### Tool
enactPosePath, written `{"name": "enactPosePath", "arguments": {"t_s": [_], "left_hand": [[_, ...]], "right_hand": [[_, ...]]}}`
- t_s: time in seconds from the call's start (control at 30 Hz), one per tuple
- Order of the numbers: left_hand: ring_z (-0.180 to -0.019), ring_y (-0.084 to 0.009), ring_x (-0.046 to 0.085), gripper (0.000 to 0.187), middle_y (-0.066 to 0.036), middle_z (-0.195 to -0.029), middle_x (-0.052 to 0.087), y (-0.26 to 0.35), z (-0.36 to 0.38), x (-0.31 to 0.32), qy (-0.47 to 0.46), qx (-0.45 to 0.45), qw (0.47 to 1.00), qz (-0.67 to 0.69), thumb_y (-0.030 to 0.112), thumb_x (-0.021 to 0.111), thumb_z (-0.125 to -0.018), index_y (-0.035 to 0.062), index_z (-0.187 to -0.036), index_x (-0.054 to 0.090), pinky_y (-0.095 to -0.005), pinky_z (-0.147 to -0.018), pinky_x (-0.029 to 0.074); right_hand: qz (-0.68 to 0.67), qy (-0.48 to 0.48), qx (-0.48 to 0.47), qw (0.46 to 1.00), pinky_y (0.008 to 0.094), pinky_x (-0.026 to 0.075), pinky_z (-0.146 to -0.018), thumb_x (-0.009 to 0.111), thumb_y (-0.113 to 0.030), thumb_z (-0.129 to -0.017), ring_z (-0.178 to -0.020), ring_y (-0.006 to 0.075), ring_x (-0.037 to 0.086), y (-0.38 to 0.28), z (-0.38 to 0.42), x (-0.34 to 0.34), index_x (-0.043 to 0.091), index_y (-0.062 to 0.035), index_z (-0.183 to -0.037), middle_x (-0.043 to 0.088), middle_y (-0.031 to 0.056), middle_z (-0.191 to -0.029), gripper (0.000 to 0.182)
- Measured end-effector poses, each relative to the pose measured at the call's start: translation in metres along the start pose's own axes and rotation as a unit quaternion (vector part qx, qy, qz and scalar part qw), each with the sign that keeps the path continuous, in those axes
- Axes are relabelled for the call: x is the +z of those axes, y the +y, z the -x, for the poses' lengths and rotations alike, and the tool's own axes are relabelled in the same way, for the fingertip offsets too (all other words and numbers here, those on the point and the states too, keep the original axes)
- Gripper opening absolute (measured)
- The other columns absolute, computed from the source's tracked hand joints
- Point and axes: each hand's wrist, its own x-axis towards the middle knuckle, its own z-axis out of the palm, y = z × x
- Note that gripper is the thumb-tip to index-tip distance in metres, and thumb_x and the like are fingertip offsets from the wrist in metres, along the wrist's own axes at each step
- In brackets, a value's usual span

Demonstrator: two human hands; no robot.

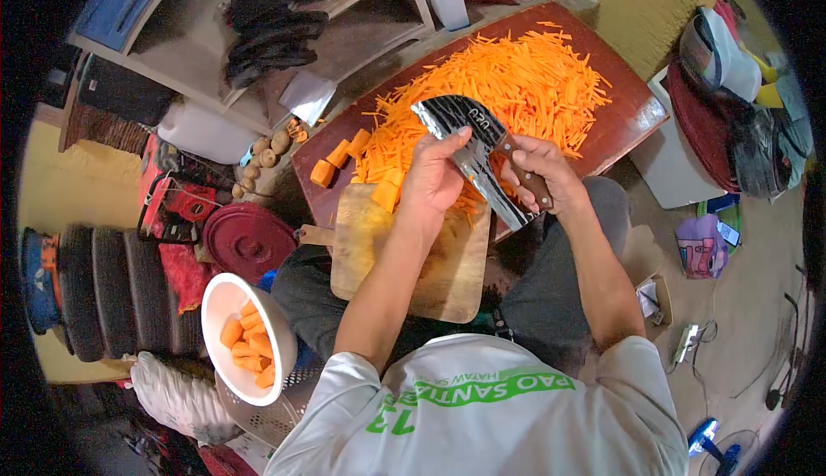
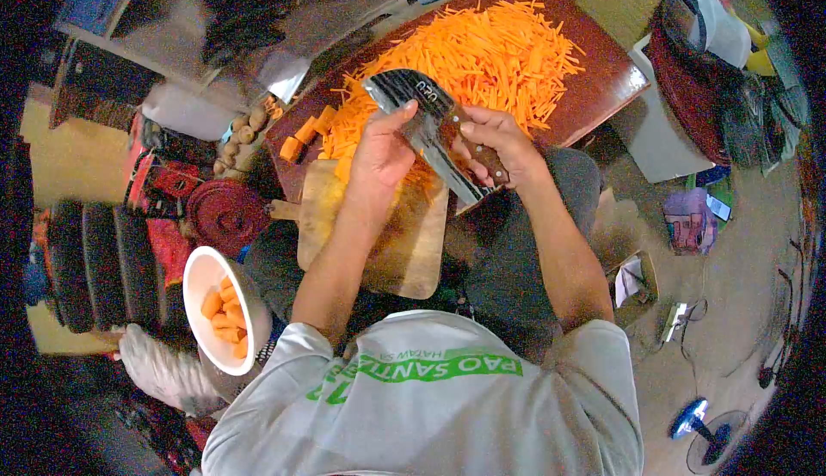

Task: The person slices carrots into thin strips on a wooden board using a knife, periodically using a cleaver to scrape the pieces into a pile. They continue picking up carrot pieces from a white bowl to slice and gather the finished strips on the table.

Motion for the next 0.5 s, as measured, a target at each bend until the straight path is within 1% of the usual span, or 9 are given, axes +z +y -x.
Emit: {"name": "enactPosePath", "arguments": {"t_s": [0.07, 0.1, 0.2, 0.23, 0.33, 0.37, 0.47, 0.5], "left_hand": [[-0.111, -0.0269, 0.075, 0.024, -0.009, -0.117, 0.080, -0.004, -0.005, -0.011, -0.007, -0.014, 1.000, 0.005, 0.008, 0.076, -0.098, 0.0052, -0.122, 0.074, -0.0449, -0.105, 0.057], [-0.112, -0.0284, 0.076, 0.025, -0.010, -0.117, 0.080, -0.003, -0.006, -0.011, -0.007, -0.032, 0.999, 0.028, 0.009, 0.076, -0.099, 0.0050, -0.123, 0.074, -0.0470, -0.106, 0.058], [-0.111, -0.0286, 0.076, 0.024, -0.010, -0.117, 0.080, -0.001, -0.005, -0.012, -0.004, -0.028, 0.999, 0.030, 0.008, 0.075, -0.099, 0.0046, -0.123, 0.074, -0.0469, -0.106, 0.057], [-0.113, -0.0288, 0.075, 0.025, -0.011, -0.120, 0.079, 0.000, -0.007, -0.013, -0.011, -0.027, 0.999, 0.040, 0.006, 0.075, -0.099, 0.0042, -0.124, 0.073, -0.0475, -0.107, 0.057], [-0.105, -0.0231, 0.074, 0.024, -0.007, -0.114, 0.078, 0.004, -0.003, -0.009, 0.009, -0.011, 0.999, 0.038, -0.001, 0.075, -0.096, 0.0054, -0.119, 0.072, -0.0416, -0.098, 0.060], [-0.106, -0.0230, 0.074, 0.024, -0.008, -0.115, 0.078, 0.004, -0.004, -0.012, 0.007, -0.010, 1.000, 0.022, -0.003, 0.073, -0.097, 0.0043, -0.119, 0.072, -0.0414, -0.099, 0.060], [-0.106, -0.0227, 0.074, 0.023, -0.008, -0.114, 0.078, 0.009, 0.002, -0.010, 0.051, 0.000, 0.999, 0.006, -0.005, 0.071, -0.097, 0.0035, -0.119, 0.072, -0.0414, -0.099, 0.060], [-0.107, -0.0224, 0.074, 0.023, -0.009, -0.114, 0.078, 0.011, 0.003, -0.013, 0.050, -0.001, 0.999, 0.015, -0.006, 0.070, -0.098, 0.0032, -0.119, 0.072, -0.0409, -0.100, 0.059]], "right_hand": [[-0.005, -0.014, 0.006, 1.000, 0.0230, 0.043, -0.036, 0.069, -0.023, -0.105, -0.044, 0.0098, 0.054, 0.003, -0.002, -0.001, 0.064, 0.0019, -0.136, 0.065, 0.0092, -0.079, 0.040], [-0.004, -0.007, 0.012, 1.000, 0.0231, 0.043, -0.037, 0.070, -0.023, -0.104, -0.044, 0.0099, 0.054, 0.001, -0.003, 0.002, 0.065, 0.0021, -0.136, 0.067, 0.0091, -0.081, 0.041], [0.011, 0.007, 0.011, 1.000, 0.0228, 0.044, -0.038, 0.070, -0.024, -0.104, -0.045, 0.0093, 0.055, 0.004, -0.006, 0.000, 0.065, 0.0019, -0.135, 0.067, 0.0076, -0.081, 0.041], [0.017, 0.017, 0.015, 1.000, 0.0226, 0.044, -0.039, 0.071, -0.025, -0.105, -0.047, 0.0089, 0.056, 0.005, -0.007, -0.001, 0.066, 0.0015, -0.134, 0.067, 0.0067, -0.081, 0.040], [0.031, 0.019, 0.014, 0.999, 0.0226, 0.044, -0.039, 0.071, -0.025, -0.105, -0.047, 0.0089, 0.057, 0.004, -0.007, 0.001, 0.067, 0.0014, -0.132, 0.067, 0.0066, -0.081, 0.038], [0.031, 0.009, 0.017, 0.999, 0.0227, 0.044, -0.039, 0.072, -0.026, -0.104, -0.047, 0.0090, 0.057, 0.005, -0.008, -0.001, 0.067, 0.0022, -0.132, 0.067, 0.0064, -0.081, 0.041], [0.035, 0.012, 0.020, 0.999, 0.0229, 0.044, -0.039, 0.073, -0.026, -0.103, -0.047, 0.0090, 0.057, 0.002, -0.007, 0.003, 0.067, 0.0029, -0.135, 0.067, 0.0065, -0.081, 0.043], [0.034, 0.013, 0.017, 0.999, 0.0229, 0.044, -0.039, 0.073, -0.026, -0.103, -0.047, 0.0091, 0.057, 0.002, -0.007, 0.004, 0.067, 0.0030, -0.136, 0.067, 0.0067, -0.081, 0.044]]}}
